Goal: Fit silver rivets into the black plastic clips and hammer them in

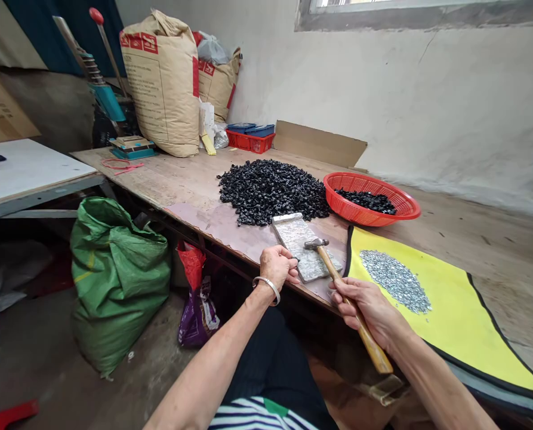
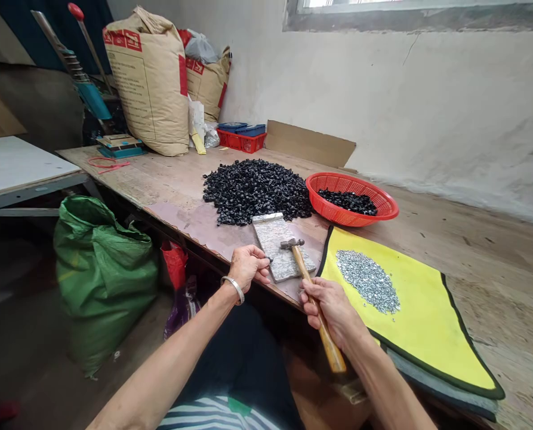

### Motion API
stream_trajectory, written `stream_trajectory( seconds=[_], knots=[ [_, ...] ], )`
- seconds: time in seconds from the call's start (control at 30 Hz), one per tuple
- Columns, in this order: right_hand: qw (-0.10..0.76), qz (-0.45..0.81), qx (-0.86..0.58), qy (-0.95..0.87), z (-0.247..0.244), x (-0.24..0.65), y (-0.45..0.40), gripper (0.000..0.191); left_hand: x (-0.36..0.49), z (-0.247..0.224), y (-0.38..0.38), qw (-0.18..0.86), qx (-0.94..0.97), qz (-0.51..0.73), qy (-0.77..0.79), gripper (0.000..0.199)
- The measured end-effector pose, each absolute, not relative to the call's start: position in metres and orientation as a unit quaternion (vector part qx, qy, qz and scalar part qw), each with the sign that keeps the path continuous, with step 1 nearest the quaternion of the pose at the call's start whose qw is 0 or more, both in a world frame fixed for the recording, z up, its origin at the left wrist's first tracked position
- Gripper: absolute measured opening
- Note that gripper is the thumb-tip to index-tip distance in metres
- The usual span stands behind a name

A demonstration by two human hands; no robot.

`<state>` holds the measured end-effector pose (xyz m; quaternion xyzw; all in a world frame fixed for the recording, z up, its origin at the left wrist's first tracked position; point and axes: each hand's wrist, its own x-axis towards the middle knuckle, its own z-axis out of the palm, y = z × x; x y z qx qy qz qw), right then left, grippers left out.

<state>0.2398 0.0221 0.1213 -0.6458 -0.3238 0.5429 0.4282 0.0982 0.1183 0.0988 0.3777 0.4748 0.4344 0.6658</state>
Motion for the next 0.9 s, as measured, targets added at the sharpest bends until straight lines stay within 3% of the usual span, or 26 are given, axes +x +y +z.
stream_trajectory(
  seconds=[0.1, 0.23, 0.37, 0.5, 0.73, 0.9],
  knots=[
    [0.424, 0.442, -0.696, -0.375, 0.120, 0.238, 0.012, 0.027, 0.100, 0.099, 0.118, 0.653, 0.379, 0.429, 0.496, 0.018],
    [0.342, 0.197, -0.747, -0.535, 0.118, 0.238, 0.001, 0.022, 0.100, 0.101, 0.118, 0.640, 0.384, 0.423, 0.513, 0.019],
    [0.287, 0.067, -0.748, -0.595, 0.111, 0.232, -0.002, 0.030, 0.101, 0.101, 0.118, 0.638, 0.384, 0.415, 0.523, 0.019],
    [0.243, -0.014, -0.741, -0.626, 0.105, 0.228, -0.003, 0.032, 0.101, 0.102, 0.119, 0.637, 0.382, 0.412, 0.527, 0.020],
    [0.311, -0.148, -0.707, -0.618, 0.116, 0.218, -0.009, 0.033, 0.102, 0.100, 0.119, 0.642, 0.377, 0.410, 0.526, 0.020],
    [0.148, -0.085, -0.756, -0.632, 0.108, 0.211, -0.008, 0.027, 0.102, 0.099, 0.118, 0.644, 0.374, 0.412, 0.525, 0.021]
  ],
)
